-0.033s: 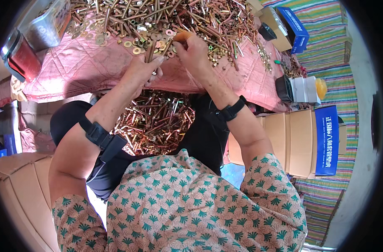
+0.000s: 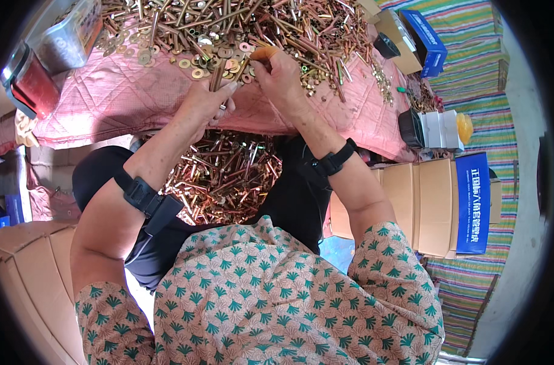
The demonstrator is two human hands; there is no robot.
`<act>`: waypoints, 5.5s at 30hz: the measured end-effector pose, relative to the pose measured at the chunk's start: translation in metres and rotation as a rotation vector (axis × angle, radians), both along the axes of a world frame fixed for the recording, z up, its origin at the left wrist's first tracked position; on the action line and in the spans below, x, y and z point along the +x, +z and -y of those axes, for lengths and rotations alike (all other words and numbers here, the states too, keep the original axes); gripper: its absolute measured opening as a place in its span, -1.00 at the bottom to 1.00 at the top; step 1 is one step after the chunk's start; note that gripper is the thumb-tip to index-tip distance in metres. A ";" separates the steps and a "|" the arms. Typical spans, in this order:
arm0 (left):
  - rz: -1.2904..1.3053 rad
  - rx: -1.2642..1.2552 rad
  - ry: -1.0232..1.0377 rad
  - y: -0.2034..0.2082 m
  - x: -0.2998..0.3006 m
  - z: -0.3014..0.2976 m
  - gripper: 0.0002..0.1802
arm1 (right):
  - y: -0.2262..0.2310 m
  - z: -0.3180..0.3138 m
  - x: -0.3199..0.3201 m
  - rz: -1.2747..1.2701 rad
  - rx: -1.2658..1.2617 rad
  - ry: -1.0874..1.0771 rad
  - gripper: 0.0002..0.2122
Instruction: Assembling washers onto metal bolts from a large pile.
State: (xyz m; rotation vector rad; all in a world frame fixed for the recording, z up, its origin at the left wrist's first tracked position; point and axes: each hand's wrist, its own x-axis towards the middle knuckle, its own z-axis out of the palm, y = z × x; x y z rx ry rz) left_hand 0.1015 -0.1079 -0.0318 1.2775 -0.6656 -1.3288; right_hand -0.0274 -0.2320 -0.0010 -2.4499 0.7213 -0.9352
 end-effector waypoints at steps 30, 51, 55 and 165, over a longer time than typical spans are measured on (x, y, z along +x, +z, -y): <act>0.040 -0.046 0.072 -0.007 0.001 0.008 -0.80 | -0.013 0.104 0.026 -0.357 -0.271 -0.021 -0.82; 0.491 -0.234 0.015 -0.023 -0.003 0.015 -0.75 | 0.008 0.042 -0.036 0.393 1.172 0.141 -0.90; 0.135 -0.140 0.006 -0.005 -0.007 0.008 -0.72 | 0.014 0.042 -0.039 0.389 1.175 0.175 -0.89; -0.410 -0.160 -0.313 -0.005 0.001 0.002 -0.76 | 0.050 0.017 -0.070 0.050 0.723 0.212 -0.84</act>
